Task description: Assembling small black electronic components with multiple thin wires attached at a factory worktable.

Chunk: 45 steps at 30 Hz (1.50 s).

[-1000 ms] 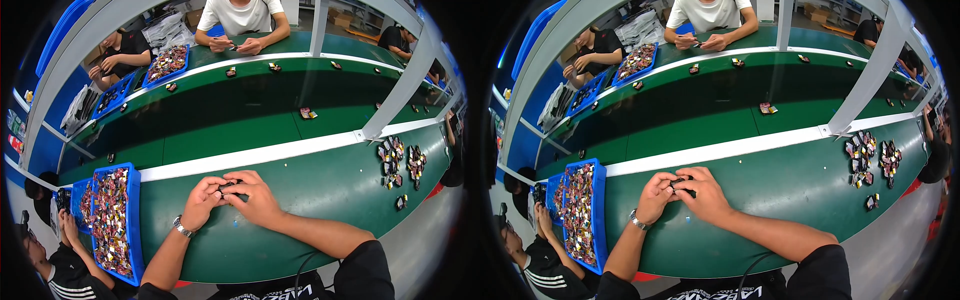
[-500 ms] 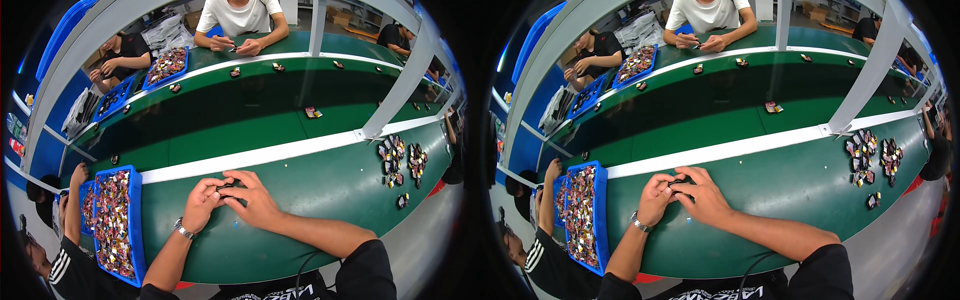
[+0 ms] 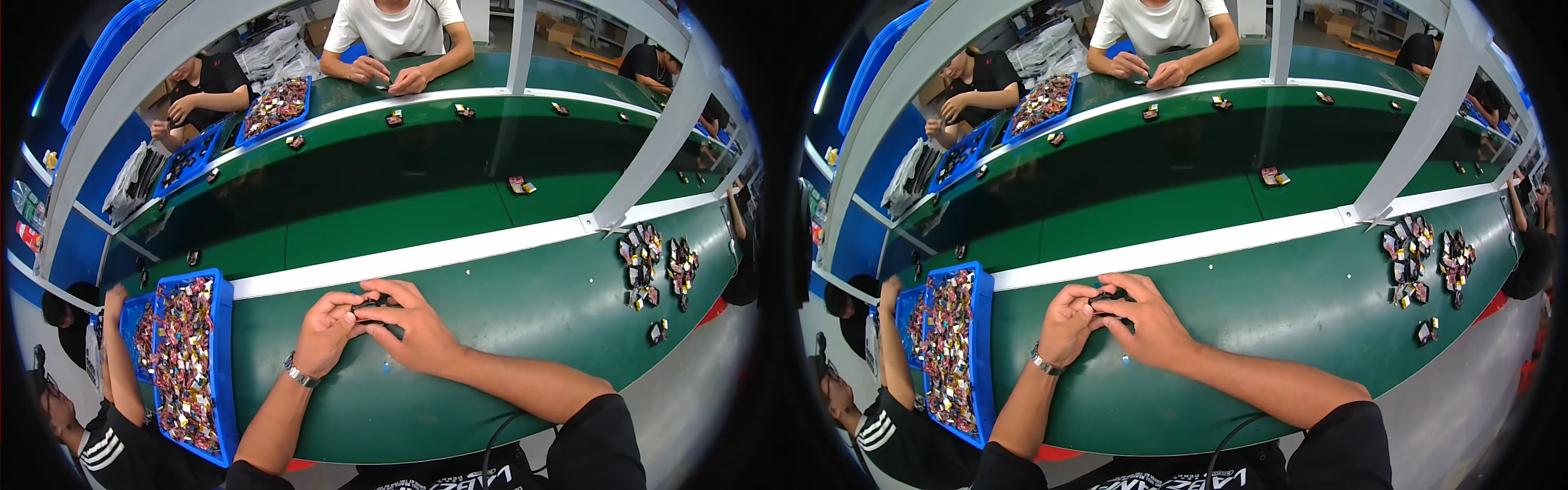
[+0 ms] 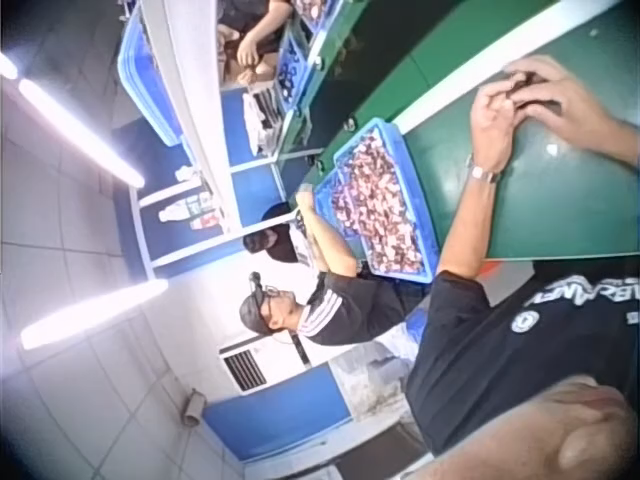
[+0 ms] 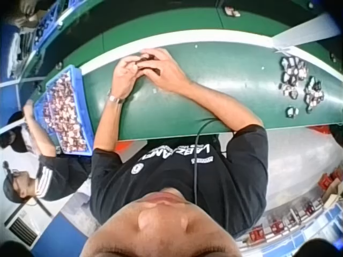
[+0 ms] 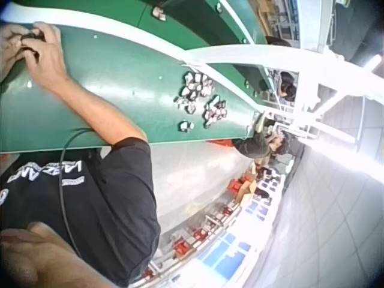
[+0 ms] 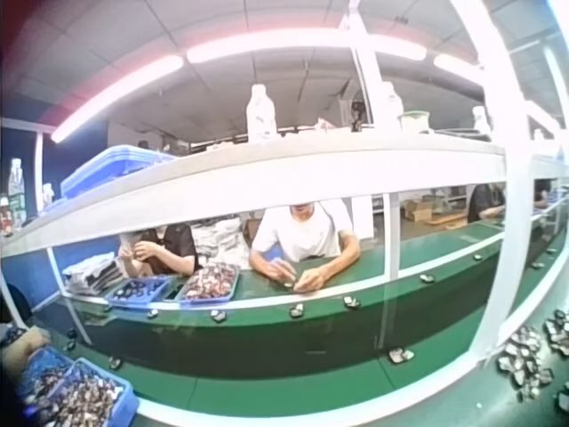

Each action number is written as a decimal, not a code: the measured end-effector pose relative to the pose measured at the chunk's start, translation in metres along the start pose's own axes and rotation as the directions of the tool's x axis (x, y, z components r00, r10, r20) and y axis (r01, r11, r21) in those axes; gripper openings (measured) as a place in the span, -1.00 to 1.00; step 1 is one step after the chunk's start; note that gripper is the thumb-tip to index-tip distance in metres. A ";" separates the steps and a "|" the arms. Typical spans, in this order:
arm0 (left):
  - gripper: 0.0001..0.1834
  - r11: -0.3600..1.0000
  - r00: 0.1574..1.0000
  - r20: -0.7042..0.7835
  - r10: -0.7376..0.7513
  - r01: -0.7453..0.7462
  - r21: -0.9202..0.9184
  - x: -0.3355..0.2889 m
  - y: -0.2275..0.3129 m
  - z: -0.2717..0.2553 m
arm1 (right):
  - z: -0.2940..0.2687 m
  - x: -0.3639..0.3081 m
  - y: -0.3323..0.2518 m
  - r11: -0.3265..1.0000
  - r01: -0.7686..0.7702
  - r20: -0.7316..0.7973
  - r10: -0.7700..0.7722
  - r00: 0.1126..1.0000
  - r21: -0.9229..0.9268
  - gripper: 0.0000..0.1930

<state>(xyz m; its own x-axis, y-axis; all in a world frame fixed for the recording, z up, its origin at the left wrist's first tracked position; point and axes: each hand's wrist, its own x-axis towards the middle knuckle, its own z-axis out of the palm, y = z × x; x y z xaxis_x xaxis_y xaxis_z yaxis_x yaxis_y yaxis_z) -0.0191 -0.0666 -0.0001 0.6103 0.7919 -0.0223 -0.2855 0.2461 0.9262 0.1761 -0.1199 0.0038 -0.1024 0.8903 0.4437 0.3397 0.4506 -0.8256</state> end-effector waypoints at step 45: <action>-0.71 0.991 0.988 -0.144 -0.058 0.075 0.112 0.001 0.005 0.020 | -0.003 0.008 -0.004 0.898 0.191 -0.112 -0.254 0.961 -0.396 -0.78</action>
<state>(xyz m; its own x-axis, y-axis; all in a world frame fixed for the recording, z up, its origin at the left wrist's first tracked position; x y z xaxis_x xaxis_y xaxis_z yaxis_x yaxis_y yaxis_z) -0.0050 -0.0757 0.0123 0.5134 0.8482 -0.1301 -0.1547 0.2406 0.9582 0.1764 -0.1144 0.0118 -0.0800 0.7335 0.6749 0.6560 0.5486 -0.5184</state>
